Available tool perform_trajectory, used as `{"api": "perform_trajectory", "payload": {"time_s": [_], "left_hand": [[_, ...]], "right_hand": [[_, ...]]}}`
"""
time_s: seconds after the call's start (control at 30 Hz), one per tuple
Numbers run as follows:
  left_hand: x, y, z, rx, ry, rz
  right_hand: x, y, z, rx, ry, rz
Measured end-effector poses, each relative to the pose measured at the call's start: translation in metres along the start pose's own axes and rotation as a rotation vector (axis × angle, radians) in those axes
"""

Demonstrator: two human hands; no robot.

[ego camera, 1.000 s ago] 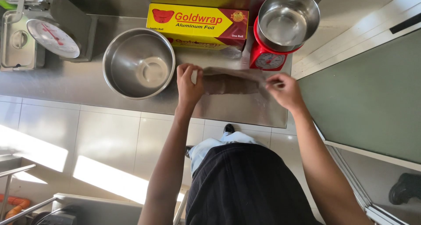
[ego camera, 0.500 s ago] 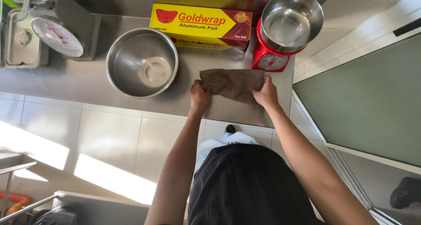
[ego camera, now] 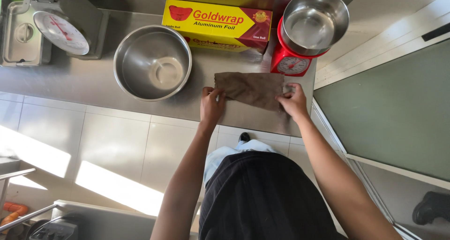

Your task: Cleaning a box of aluminum foil and stainless steel mixing bowls with a cloth.

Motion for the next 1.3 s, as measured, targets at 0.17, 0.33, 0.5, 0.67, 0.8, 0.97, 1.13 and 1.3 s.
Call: {"api": "perform_trajectory", "payload": {"time_s": [0.17, 0.33, 0.5, 0.67, 0.8, 0.97, 1.13, 1.3], "left_hand": [[0.003, -0.012, 0.012, -0.011, 0.121, 0.086], [-0.022, -0.006, 0.044, 0.147, 0.089, 0.085], [-0.045, 0.002, 0.045, 0.322, 0.245, 0.042], [-0.067, -0.007, 0.067, 0.316, 0.224, 0.108], [-0.069, -0.023, 0.084, 0.361, -0.058, 0.131], [-0.069, -0.033, 0.06, 0.226, -0.287, 0.098], [-0.06, -0.017, 0.041, 0.218, -0.237, 0.102], [-0.07, -0.013, 0.059, 0.316, -0.255, 0.156]], "right_hand": [[-0.002, 0.02, -0.056, -0.116, 0.228, 0.079], [-0.007, 0.019, -0.022, -0.125, 0.135, 0.062], [-0.017, 0.022, -0.025, 0.038, -0.404, -0.096], [-0.009, 0.002, -0.011, -0.015, -0.255, 0.037], [-0.001, -0.001, -0.035, -0.137, 0.167, 0.061], [0.013, -0.004, -0.05, -0.088, 0.372, 0.034], [0.018, -0.021, -0.01, 0.013, 0.261, -0.09], [-0.008, -0.066, 0.114, 0.106, 0.436, 0.45]]}}
Point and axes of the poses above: each hand's wrist, its own y-axis towards the middle knuckle, its own x-axis out of the back of the hand, z = x × y, the point moved 3 cm from there along y, towards the middle knuckle, and after that the axes turned 7 degrees about -z, right-handed, at the moved point
